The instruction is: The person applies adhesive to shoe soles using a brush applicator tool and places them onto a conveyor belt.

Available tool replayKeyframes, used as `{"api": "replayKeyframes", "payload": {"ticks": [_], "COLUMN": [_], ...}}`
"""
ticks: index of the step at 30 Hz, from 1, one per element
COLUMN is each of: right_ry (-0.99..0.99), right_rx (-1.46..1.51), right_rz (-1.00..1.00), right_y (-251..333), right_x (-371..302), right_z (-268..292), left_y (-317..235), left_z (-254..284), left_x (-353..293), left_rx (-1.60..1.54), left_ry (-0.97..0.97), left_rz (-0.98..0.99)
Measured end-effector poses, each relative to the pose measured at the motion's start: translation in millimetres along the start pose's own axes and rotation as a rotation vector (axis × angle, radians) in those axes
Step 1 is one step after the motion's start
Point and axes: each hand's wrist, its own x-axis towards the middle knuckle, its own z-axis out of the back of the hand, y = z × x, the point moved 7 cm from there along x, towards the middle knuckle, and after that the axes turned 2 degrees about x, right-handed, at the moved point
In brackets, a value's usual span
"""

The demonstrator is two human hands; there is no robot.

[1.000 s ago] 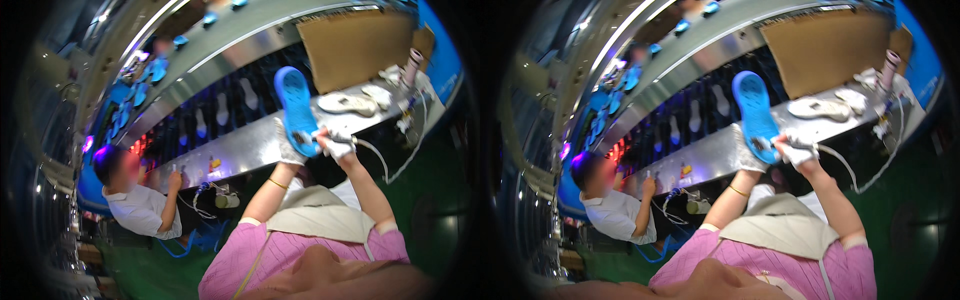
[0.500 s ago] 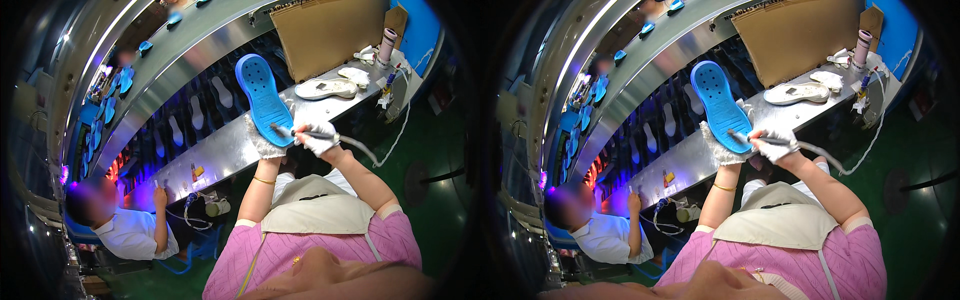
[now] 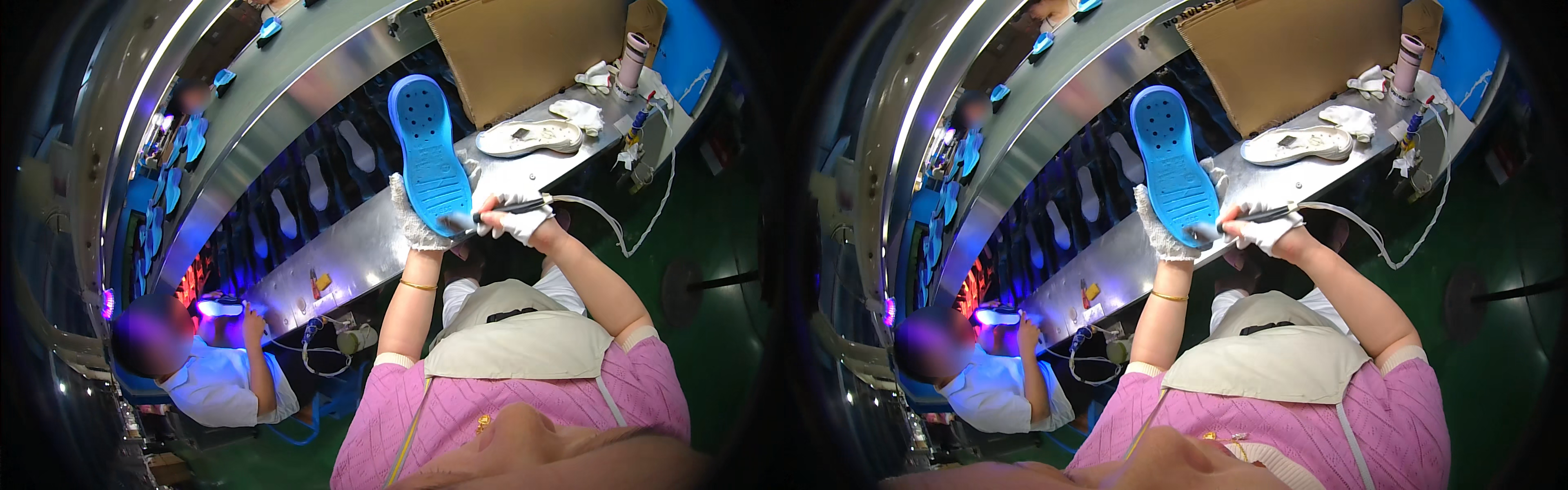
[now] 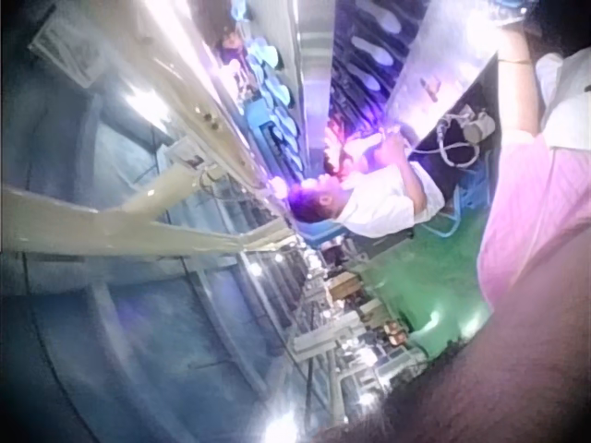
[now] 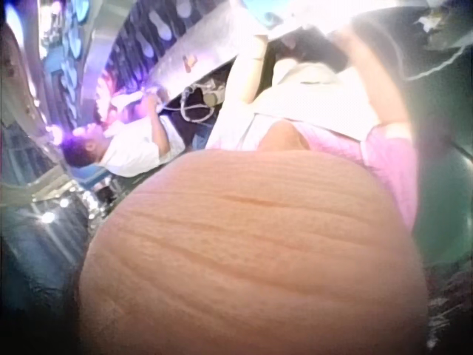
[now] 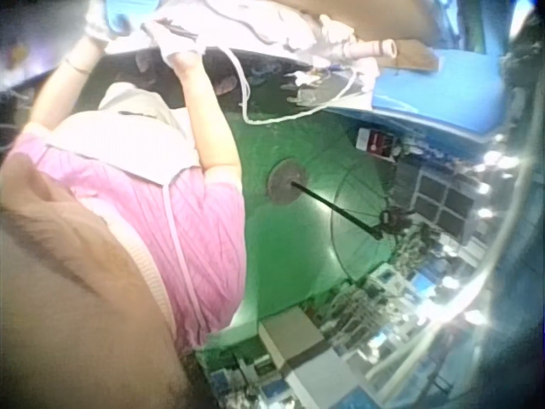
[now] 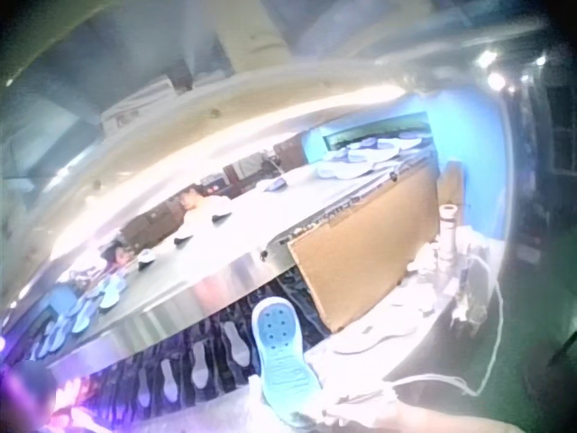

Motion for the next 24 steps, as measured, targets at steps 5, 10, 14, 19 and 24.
{"api": "replayKeyframes", "payload": {"ticks": [5, 10, 14, 19, 24], "right_ry": [0.038, -0.007, 0.032, 0.156, 0.225], "right_rx": [-0.144, -0.004, -0.058, -0.596, -0.503], "right_rz": [0.108, -0.082, 0.233, 0.511, 0.049], "right_y": [7.2, 0.3, 28.7, 40.9, 26.8], "right_x": [-1.3, -5.4, 6.8, 15.2, 21.8], "right_z": [3.3, 12.9, 21.0, 6.5, 11.6], "left_y": [-2.4, -2.4, 0.9, 5.6, 6.3], "left_z": [7.8, 6.8, 0.7, -3.1, 18.1], "left_x": [18.3, 27.5, 31.9, 45.4, 48.1], "left_rx": [0.071, 0.061, 0.052, 0.209, 0.434], "left_ry": [-0.048, -0.019, -0.055, -0.068, -0.286], "left_rz": [0.027, 0.110, 0.240, 0.378, 0.476]}}
